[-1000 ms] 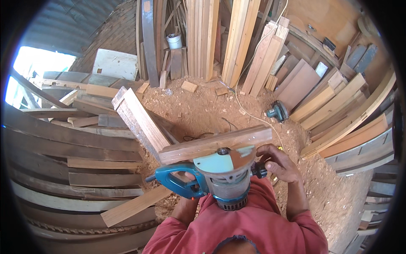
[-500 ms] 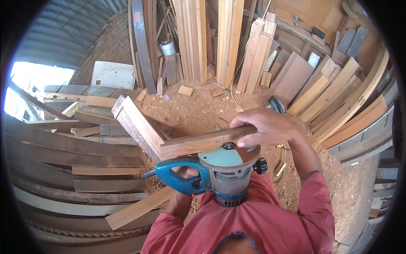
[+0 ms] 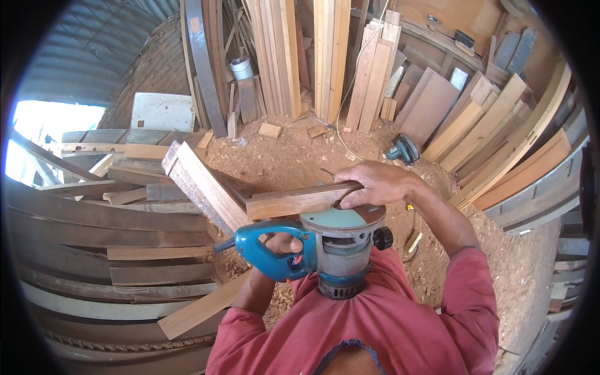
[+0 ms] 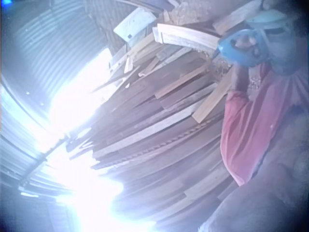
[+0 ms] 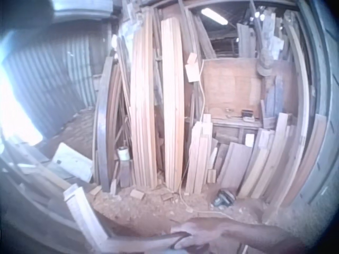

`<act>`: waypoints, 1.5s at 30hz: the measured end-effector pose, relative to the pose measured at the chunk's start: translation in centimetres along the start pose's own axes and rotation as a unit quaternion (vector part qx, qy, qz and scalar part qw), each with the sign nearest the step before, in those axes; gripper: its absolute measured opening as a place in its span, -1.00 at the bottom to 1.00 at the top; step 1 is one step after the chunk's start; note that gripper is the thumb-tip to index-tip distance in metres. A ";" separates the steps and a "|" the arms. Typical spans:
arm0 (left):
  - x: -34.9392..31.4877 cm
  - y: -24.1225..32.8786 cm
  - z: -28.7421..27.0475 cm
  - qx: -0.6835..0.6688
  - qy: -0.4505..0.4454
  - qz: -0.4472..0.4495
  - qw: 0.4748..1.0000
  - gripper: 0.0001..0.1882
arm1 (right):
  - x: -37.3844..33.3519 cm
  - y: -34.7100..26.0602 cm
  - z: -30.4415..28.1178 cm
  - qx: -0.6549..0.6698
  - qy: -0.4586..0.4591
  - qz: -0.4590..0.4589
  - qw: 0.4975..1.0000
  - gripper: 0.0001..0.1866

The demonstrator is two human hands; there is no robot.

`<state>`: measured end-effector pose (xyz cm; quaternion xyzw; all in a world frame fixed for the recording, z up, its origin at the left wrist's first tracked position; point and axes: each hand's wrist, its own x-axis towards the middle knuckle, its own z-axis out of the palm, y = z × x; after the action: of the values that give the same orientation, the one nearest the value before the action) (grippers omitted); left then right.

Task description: The person measures a piece of wood with a tape measure and then uses a router to shape its edges while it is positioned on a workbench.

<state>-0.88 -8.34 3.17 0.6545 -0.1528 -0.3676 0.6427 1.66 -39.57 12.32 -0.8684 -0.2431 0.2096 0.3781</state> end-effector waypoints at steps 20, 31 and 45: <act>-1.1 1.1 -0.1 0.011 0.009 -0.008 1.000 -0.24 | -9.4 -3.7 -1.4 -0.014 0.171 0.071 0.983 -0.47; -0.3 1.0 0.6 0.009 -0.016 0.004 1.000 -0.24 | -7.4 2.5 6.6 -0.057 -0.127 0.090 0.986 -0.47; -0.9 1.2 0.7 0.001 -0.013 -0.001 1.000 -0.25 | -8.2 2.5 6.7 0.018 0.021 0.073 0.997 -0.43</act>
<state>-1.64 -8.40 4.63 0.6505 -0.1607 -0.3766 0.6396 -7.81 -42.13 7.69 -0.8810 -0.1675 0.2228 0.3824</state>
